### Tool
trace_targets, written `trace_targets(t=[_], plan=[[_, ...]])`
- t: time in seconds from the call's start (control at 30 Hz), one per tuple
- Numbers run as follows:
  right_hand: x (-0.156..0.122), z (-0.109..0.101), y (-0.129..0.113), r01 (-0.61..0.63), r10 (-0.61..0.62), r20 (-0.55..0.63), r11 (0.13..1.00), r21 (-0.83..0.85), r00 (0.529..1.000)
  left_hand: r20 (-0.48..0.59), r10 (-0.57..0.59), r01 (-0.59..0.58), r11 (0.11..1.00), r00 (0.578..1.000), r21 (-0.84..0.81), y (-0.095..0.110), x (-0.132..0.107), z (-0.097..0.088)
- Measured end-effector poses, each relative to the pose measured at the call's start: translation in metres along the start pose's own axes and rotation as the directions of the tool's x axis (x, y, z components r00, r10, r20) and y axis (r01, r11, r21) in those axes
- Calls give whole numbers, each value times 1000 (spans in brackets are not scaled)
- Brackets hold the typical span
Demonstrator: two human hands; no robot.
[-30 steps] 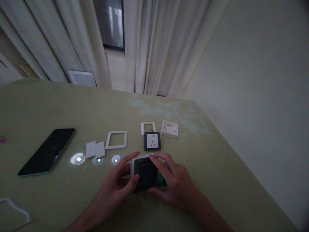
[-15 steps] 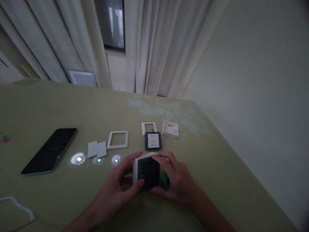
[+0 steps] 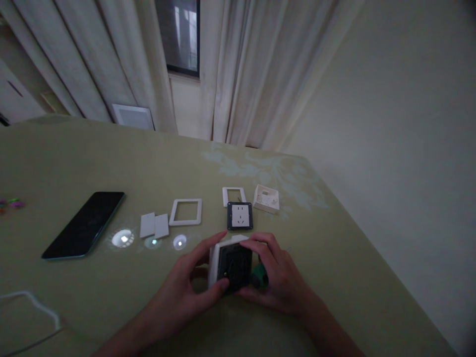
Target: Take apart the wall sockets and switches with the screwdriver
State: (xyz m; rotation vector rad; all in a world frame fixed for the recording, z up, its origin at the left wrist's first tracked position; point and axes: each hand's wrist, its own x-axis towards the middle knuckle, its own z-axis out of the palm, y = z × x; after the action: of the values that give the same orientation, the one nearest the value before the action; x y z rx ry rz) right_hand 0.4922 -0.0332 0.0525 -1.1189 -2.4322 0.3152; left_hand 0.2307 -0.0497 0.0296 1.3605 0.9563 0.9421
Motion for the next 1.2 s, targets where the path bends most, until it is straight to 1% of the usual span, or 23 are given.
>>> trace_targets(t=[0.2, 0.33, 0.5, 0.63, 0.8, 0.9, 1.0, 1.1, 1.2], plan=[[0, 0, -3, 35, -38, -52, 998, -46, 998, -77, 20, -17, 999, 997, 33, 0, -2, 3], [2, 1, -7, 36, -40, -75, 998, -51, 996, -115, -1, 3, 1000, 993, 16, -3, -3, 4], [4, 1, -8, 63, -67, -57, 996, -60, 996, -111, -6, 6, 1000, 994, -8, -6, -3, 0], [3, 0, -7, 52, -56, -39, 995, -82, 998, -95, 2, -2, 1000, 995, 5, -5, -3, 0], [1, -1, -7, 21, -20, 13, 997, -70, 1000, -108, 47, -37, 995, 993, 95, -3, -5, 3], [0, 0, -7, -16, 18, 38, 998, -57, 999, -110, 77, -59, 985, 991, 161, -6, -7, 4], [-1, 2, -7, 6, -6, -5, 997, -78, 1000, -138, 127, -85, 958, 982, 272, -10, -10, 3], [-2, 4, -7, 104, -117, -109, 987, -119, 987, -159, 213, -142, 917, 964, 373, -12, -13, 2], [-3, 4, -8, 188, -222, -199, 966, -178, 954, -163, 322, -226, 873, 933, 432, -12, -17, 2]])
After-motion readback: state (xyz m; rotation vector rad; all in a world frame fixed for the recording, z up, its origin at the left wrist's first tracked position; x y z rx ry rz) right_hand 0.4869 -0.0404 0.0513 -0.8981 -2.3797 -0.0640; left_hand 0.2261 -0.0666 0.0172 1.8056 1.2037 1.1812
